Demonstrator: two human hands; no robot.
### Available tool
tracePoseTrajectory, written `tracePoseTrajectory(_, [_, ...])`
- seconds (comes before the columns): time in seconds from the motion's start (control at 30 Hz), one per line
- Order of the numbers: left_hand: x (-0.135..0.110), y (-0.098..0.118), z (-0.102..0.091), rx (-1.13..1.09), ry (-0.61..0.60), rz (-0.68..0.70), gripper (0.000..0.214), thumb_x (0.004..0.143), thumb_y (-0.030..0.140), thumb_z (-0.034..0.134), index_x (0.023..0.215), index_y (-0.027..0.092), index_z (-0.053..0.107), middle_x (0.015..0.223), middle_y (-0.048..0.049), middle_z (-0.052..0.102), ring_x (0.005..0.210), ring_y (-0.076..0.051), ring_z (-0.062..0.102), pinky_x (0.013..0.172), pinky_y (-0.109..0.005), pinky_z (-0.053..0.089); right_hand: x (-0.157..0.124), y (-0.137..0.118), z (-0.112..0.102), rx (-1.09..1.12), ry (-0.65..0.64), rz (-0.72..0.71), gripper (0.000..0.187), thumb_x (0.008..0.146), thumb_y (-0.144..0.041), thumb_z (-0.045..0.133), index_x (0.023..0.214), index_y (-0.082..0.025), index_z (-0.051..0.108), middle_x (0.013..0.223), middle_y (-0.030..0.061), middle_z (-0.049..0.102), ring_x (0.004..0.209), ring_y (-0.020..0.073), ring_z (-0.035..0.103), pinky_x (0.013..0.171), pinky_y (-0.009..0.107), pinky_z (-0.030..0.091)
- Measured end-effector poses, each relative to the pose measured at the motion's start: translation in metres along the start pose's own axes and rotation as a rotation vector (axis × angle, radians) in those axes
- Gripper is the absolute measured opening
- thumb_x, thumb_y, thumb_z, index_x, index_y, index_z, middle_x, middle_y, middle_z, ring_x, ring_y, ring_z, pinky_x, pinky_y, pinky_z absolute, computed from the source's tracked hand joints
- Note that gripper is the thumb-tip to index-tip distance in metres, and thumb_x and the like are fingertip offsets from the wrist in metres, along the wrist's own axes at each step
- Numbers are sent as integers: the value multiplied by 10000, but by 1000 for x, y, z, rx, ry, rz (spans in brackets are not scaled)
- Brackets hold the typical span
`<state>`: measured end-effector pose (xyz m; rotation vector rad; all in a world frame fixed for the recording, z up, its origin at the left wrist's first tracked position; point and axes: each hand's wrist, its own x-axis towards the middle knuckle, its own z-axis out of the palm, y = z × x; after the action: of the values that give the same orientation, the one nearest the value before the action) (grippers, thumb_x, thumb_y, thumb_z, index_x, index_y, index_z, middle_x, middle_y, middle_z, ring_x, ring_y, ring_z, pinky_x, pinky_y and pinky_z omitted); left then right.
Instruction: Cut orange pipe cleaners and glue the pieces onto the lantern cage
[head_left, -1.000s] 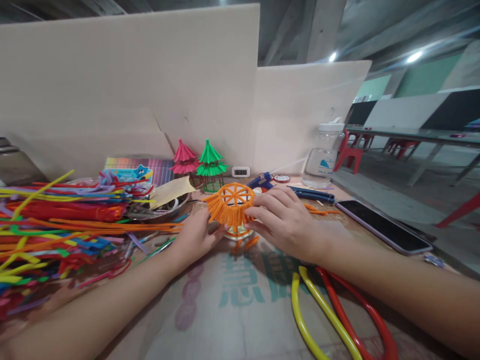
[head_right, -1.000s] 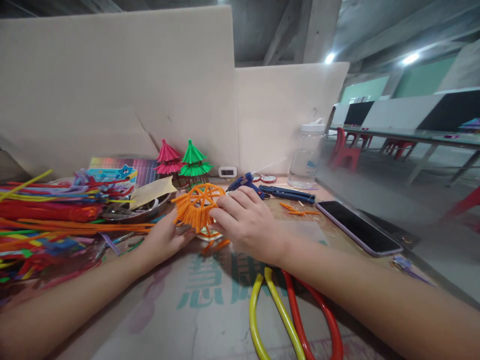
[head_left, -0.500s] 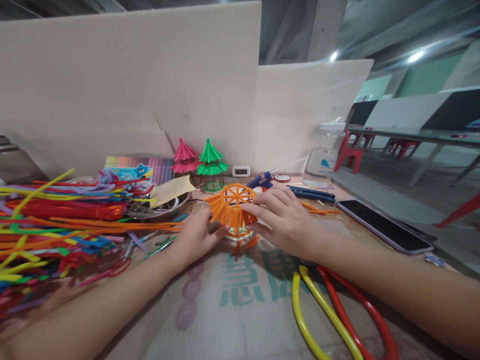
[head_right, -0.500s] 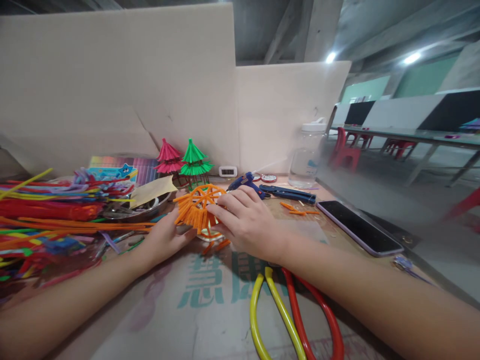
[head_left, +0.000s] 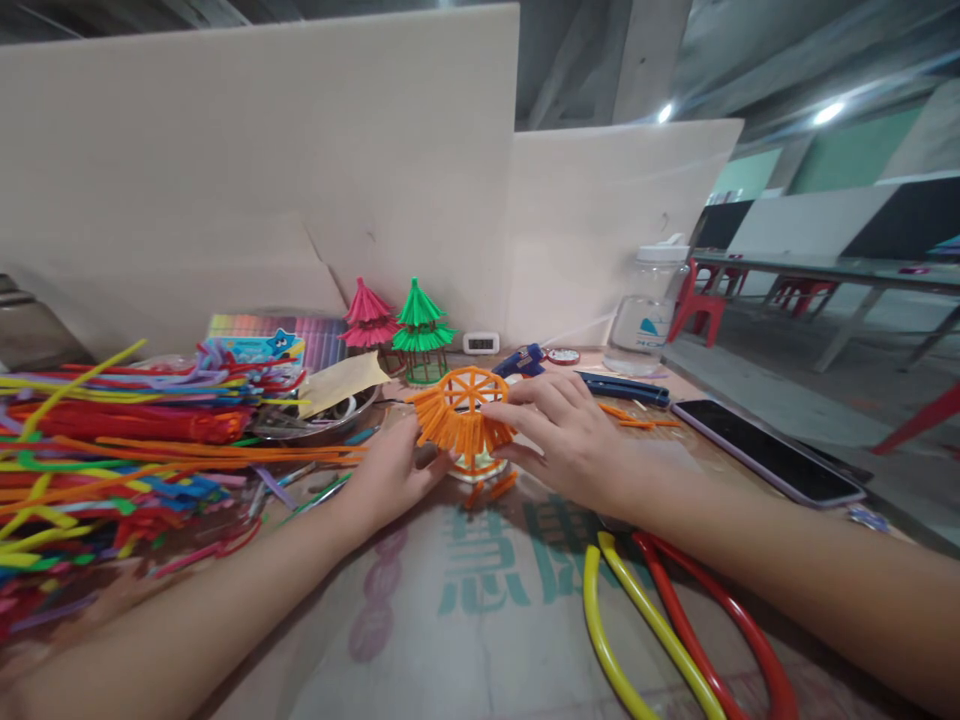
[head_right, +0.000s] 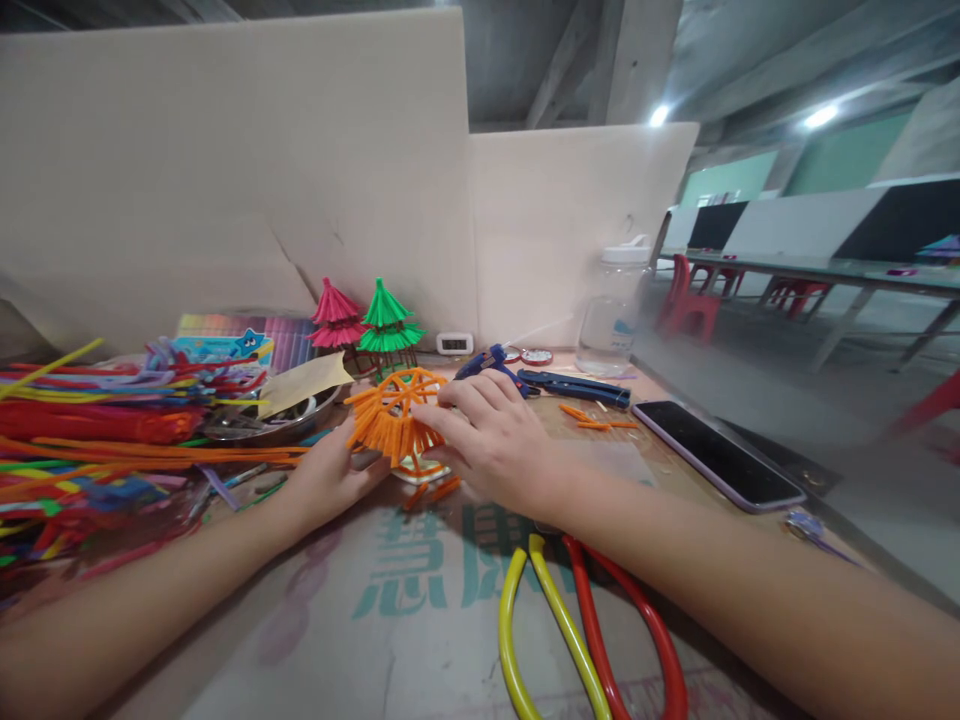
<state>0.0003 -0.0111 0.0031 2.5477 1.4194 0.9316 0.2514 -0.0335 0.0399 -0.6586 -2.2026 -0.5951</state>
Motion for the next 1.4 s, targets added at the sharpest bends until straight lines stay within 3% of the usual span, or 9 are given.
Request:
tracePoseTrajectory(0.13, [0,0,0,0,-4,6,365,858,390,550,1154,176,556,1154,-138,666,1104,-311,625,929,-451,505,1,-1,1,17,0,13,270,908,-231,591,1172,-188,627,1083,110,651,1045,255,544,925,438,428])
tracePoseTrajectory(0.27, [0,1,-1,2,-5,0,403,860,386,544,1190,155,538,1185,-159,651,1125,-321,615,931,-462,502,-3,3,6,28,78,17,503,875,-469,628,1262,-152,582,1109,136,634,1027,261,552,931,442,437])
tracePoseTrajectory(0.33, [0,1,-1,-3,-3,3,395,860,379,542,1182,151,546,1187,-163,650,1134,-321,610,939,-463,499,-4,5,7,51,88,27,531,860,-512,627,1268,-174,588,1119,135,620,1047,263,554,943,453,436])
tracePoseTrajectory(0.5, [-2,3,-2,-2,0,16,351,851,355,550,1147,168,570,1169,-148,665,1107,-310,625,921,-449,509,-5,2,6,112,78,-22,401,865,-408,655,1227,-237,628,1253,135,568,1196,285,508,1021,519,393])
tracePoseTrajectory(0.93, [-2,2,-2,-6,-4,15,369,863,391,552,1157,168,570,1189,-150,660,1127,-315,619,941,-459,504,-3,0,2,126,54,15,363,891,-420,614,1174,-194,627,1252,149,584,1211,285,510,1064,544,372])
tracePoseTrajectory(1.03, [0,3,-2,-59,17,20,410,872,413,563,1214,189,537,1214,-125,659,1112,-296,634,925,-438,520,-3,2,4,174,34,79,431,918,-415,569,1285,-189,559,1265,154,574,1219,285,499,1056,546,381])
tracePoseTrajectory(1.2, [1,0,1,-116,-7,-91,412,846,450,610,1168,201,549,1015,-94,723,847,-269,713,725,-375,576,-11,11,18,270,61,217,567,922,-412,565,1415,-171,421,1343,167,523,1277,269,460,1083,499,379])
tracePoseTrajectory(1.4, [2,1,1,-236,-8,-16,413,876,417,586,1216,191,524,1154,-116,686,976,-273,700,814,-384,580,-19,12,28,267,3,160,636,894,-428,607,1451,-234,368,1490,159,395,1380,285,361,1128,537,310])
